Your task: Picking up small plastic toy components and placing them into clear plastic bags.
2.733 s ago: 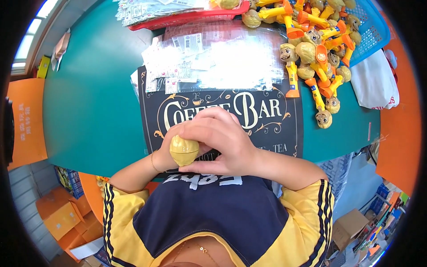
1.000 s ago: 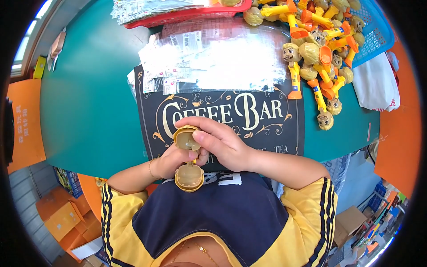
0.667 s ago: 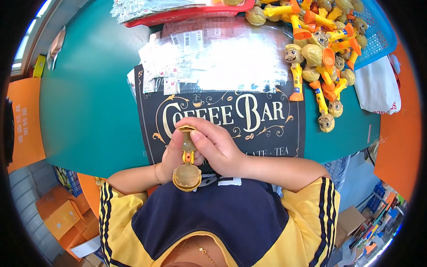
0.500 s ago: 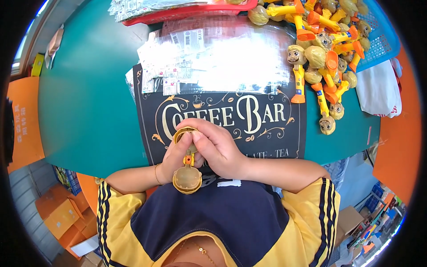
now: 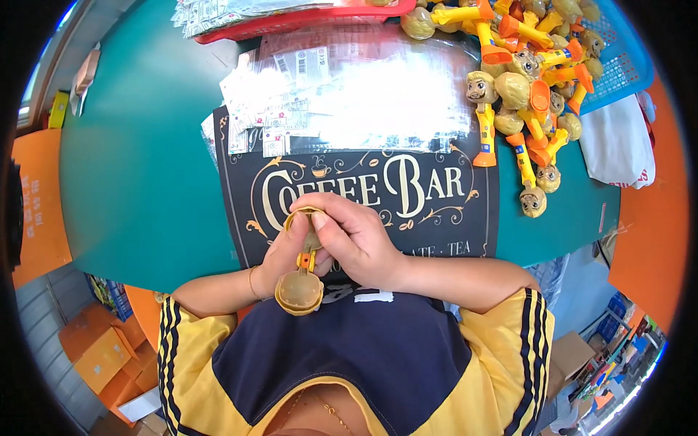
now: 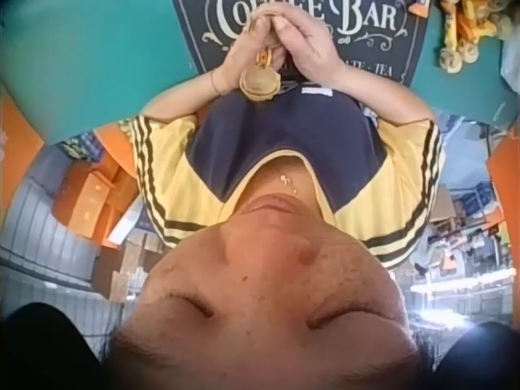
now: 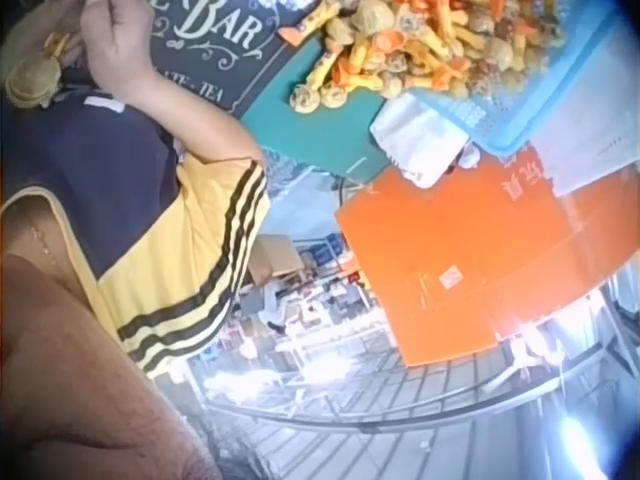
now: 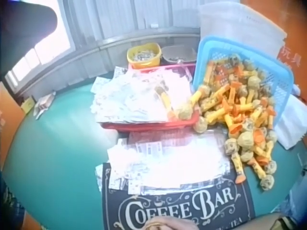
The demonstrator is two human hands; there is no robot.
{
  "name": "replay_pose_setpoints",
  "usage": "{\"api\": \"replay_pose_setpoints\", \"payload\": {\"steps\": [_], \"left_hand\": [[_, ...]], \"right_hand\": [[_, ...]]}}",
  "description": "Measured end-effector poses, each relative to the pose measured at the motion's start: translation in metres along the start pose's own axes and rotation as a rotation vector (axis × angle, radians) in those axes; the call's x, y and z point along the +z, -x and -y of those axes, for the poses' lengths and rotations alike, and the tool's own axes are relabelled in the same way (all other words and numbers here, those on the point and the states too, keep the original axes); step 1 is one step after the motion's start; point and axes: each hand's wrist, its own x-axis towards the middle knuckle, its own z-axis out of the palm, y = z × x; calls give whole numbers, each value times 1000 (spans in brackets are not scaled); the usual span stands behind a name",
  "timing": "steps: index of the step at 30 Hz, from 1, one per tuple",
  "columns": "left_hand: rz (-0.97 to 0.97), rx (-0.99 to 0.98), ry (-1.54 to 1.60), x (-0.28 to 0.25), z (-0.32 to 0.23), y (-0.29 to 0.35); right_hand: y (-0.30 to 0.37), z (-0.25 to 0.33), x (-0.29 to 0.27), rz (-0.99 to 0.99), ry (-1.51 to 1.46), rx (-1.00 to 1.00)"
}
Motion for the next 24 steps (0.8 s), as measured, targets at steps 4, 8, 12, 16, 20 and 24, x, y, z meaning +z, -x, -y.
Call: {"api": "replay_pose_setpoints", "payload": {"steps": [4,8,12,16,20,24], "left_hand": [[73,28,71,-19,10,-1],[-12,171,-102,-7,0,-9],[141,14,-87,-25,3,-2],[-10,148,-371,-4,1,2],[154,92,-394,-14,-7,0],[301,105,-268,-26,-7,1]], "right_hand": [[2,12,-2,65,-251,215],[-1,7,-11,241,-98,-57],[-3,9,-8,207,2,-141],[-4,0,-12,136,154,-175],[-9,12,-13,153,321,-343],[-9,17,-12,120,386,-458]]}}
